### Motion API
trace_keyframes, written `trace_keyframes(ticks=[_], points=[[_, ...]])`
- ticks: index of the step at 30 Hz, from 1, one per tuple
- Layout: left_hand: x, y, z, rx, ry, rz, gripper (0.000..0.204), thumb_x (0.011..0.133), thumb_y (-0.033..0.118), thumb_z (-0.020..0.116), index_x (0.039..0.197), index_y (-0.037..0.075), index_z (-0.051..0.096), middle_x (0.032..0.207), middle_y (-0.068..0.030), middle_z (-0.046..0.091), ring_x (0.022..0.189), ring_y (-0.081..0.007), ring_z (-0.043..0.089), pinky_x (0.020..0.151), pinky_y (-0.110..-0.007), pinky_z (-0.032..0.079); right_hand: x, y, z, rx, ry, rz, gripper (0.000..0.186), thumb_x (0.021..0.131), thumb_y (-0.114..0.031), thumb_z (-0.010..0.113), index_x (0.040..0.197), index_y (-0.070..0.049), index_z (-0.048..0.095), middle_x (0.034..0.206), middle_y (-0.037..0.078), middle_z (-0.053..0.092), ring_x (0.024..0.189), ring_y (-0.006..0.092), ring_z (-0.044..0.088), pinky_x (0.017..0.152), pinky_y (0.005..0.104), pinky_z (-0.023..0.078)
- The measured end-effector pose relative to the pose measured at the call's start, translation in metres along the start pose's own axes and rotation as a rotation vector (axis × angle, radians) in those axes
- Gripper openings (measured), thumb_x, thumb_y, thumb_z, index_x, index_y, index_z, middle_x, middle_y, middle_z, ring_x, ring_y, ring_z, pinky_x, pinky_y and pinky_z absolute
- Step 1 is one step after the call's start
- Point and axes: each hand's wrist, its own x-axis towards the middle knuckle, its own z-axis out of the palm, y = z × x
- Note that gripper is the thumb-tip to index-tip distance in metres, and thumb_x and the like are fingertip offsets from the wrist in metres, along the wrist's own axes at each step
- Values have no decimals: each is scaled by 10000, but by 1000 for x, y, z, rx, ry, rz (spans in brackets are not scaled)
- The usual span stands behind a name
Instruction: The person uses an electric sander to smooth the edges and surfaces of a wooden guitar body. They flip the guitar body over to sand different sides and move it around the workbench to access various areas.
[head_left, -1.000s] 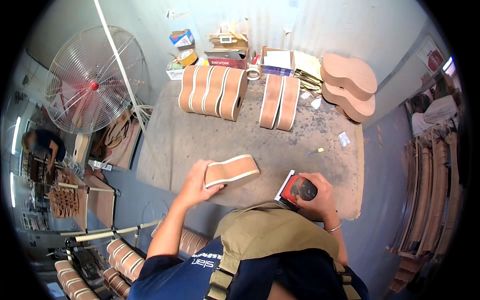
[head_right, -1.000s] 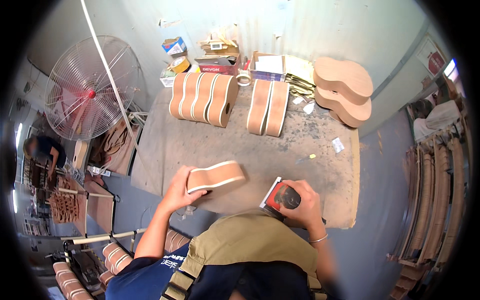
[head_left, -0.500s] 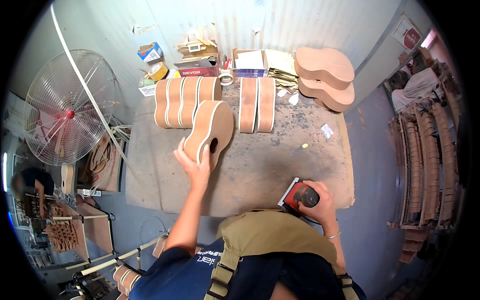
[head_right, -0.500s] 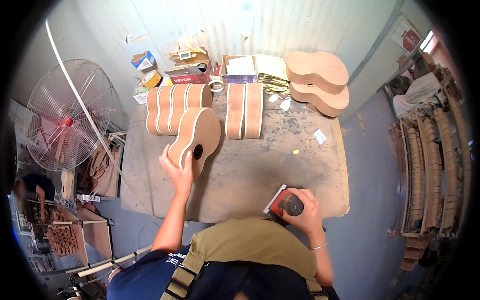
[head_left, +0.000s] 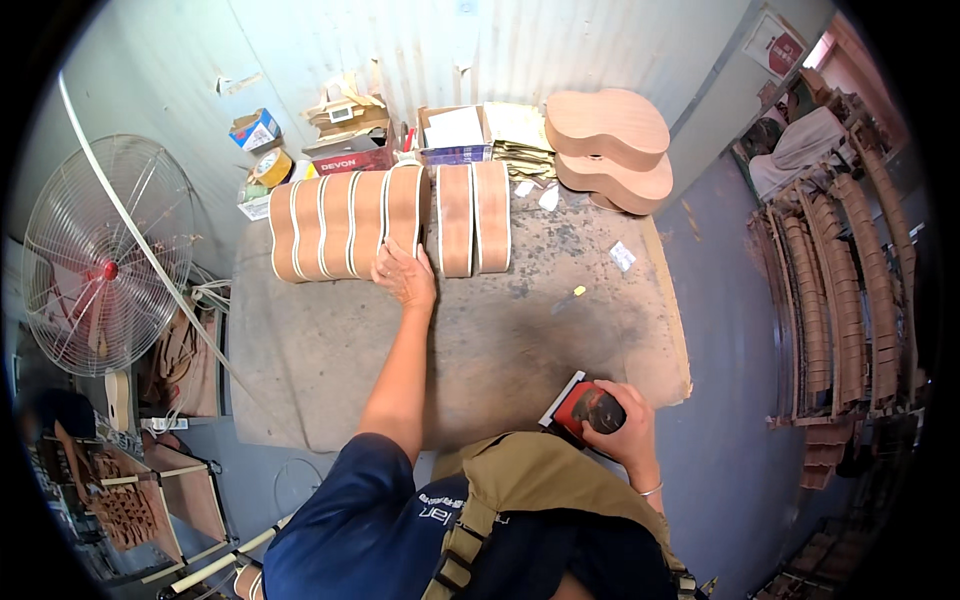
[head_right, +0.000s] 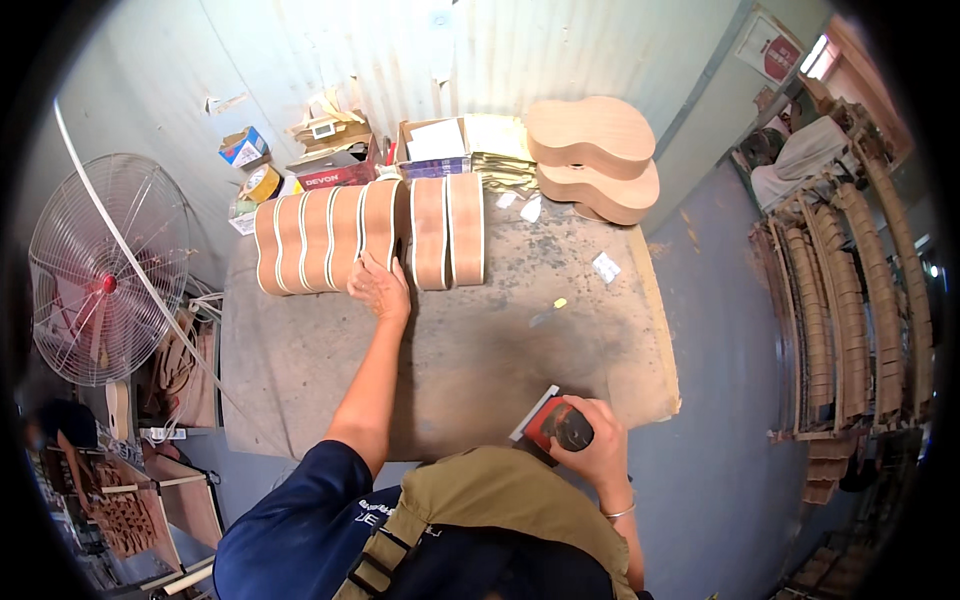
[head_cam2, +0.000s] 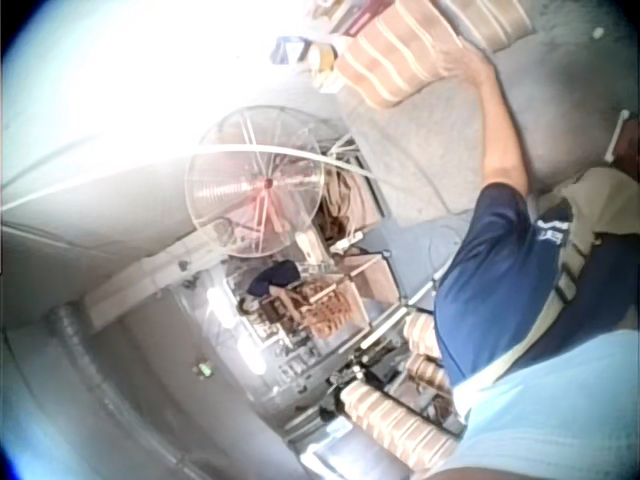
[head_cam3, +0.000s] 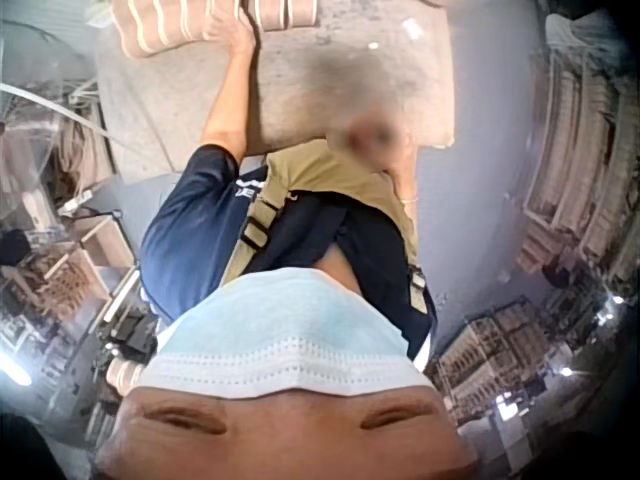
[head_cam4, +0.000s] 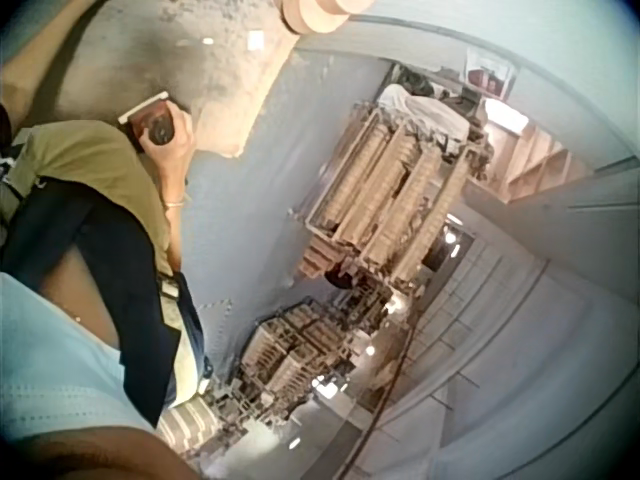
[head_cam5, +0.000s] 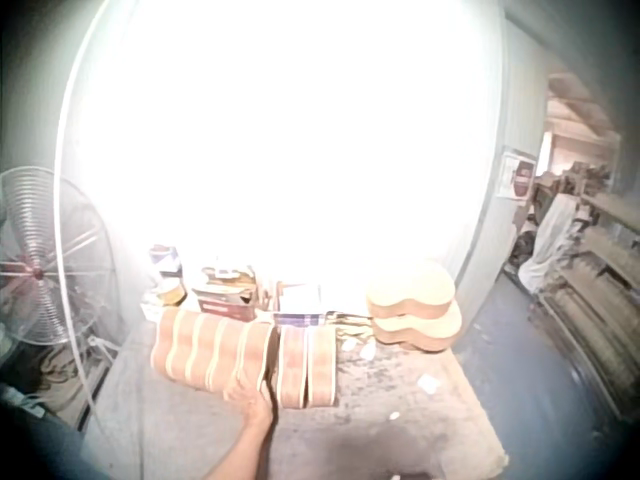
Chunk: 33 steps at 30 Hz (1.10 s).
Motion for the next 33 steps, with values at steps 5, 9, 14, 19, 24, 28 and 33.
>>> trace_keyframes(ticks=[5,9,14,19,24,28,33], points=[[5,24,-24,-64,-65,52,804,1000,404,760,1589,-34,431,1554,-272,455,1453,-434,412,1235,-613,289,-14,14,-9,13,40,53,597,649,-96,893,1230,-70,759,1143,158,760,1010,368,748,899,430,615],[-9,67,-63,-496,-261,59,850,973,332,800,1612,-49,388,1623,-323,350,1433,-524,432,1212,-605,365,-14,24,-15,-8,40,31,605,655,-103,896,1243,-73,755,1157,154,761,1022,365,749,906,428,616],[-11,82,-63,-627,-218,-65,885,892,196,838,1601,-54,373,1551,-324,377,1425,-526,447,1198,-569,412,-6,25,-24,3,11,-57,579,678,-140,889,1241,-101,761,1134,124,746,979,336,744,848,419,618],[-17,91,-59,-560,-279,-94,919,807,139,853,1577,-52,391,1419,-305,520,1332,-510,537,1140,-541,460,-4,37,-28,53,-29,-61,602,680,-123,895,1262,-96,746,1135,136,751,1012,346,732,892,434,612],[-27,65,-53,-518,-309,-297,838,802,312,943,1442,-37,530,1251,-288,714,1157,-492,680,1011,-540,536,4,48,-30,59,-93,-213,611,692,-123,876,1285,-116,730,1128,114,718,982,342,721,832,428,614],[-60,50,-129,-593,-194,-423,641,855,355,942,1281,-35,664,1146,-208,777,1065,-384,750,955,-460,576,7,60,-24,106,-135,-222,617,692,-117,874,1291,-113,722,1134,126,715,985,355,718,849,438,609],[-158,-24,-227,-1189,-441,-899,354,1005,297,843,1198,21,733,1093,-48,788,979,-135,747,862,-291,598,24,65,-6,171,-179,-274,628,690,-92,894,1295,-96,725,1124,131,749,1018,355,744,895,430,611]])
